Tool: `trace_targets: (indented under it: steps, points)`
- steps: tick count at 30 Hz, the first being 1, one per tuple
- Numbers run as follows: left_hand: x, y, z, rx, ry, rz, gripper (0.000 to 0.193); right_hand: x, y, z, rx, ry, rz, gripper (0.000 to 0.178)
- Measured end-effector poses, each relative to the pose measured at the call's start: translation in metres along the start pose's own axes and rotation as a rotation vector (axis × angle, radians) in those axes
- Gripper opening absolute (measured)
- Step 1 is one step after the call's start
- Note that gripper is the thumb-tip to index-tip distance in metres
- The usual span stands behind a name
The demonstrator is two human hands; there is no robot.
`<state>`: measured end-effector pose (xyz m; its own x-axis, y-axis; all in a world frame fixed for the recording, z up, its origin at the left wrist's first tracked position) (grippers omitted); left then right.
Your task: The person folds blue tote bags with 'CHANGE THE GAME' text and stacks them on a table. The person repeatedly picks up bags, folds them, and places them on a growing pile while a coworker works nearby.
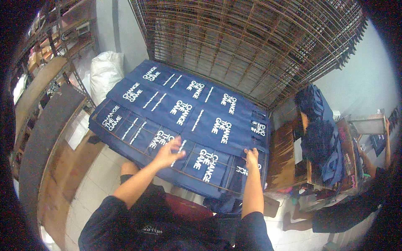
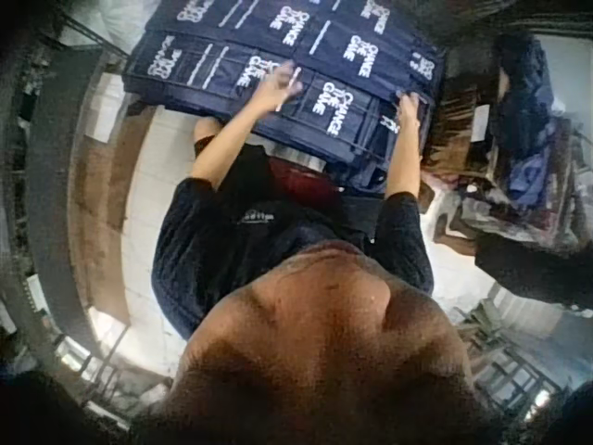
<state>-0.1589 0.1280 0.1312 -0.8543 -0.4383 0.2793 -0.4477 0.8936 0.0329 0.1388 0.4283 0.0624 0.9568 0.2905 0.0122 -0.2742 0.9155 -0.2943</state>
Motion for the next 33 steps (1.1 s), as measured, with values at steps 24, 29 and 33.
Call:
trace_targets:
  steps: [24,29,33]
  points:
    - [-0.13,-0.174,0.093,0.216,0.194,1.088,0.074,-0.021,-0.016,0.01,-0.034,0.012,-0.012,0.055]
    - [-0.13,-0.174,0.093,0.242,0.155,1.096,0.073,-0.019,-0.014,0.005,-0.069,-0.002,-0.052,0.063]
    - [-0.133,-0.174,0.097,0.216,0.167,1.108,0.072,-0.012,-0.003,-0.005,0.0,0.044,-0.019,0.043]
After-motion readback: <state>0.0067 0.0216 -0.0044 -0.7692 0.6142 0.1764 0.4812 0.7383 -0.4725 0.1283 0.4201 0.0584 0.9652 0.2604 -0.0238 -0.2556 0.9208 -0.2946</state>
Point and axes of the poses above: each hand's wrist, its own y-axis towards the middle knuckle, its own x-axis out of the back of the hand, z = x × y, the point moved 5 cm from there along y, towards the middle knuckle, and after that the axes turned 5 degrees about z, right-handed, at the moved point
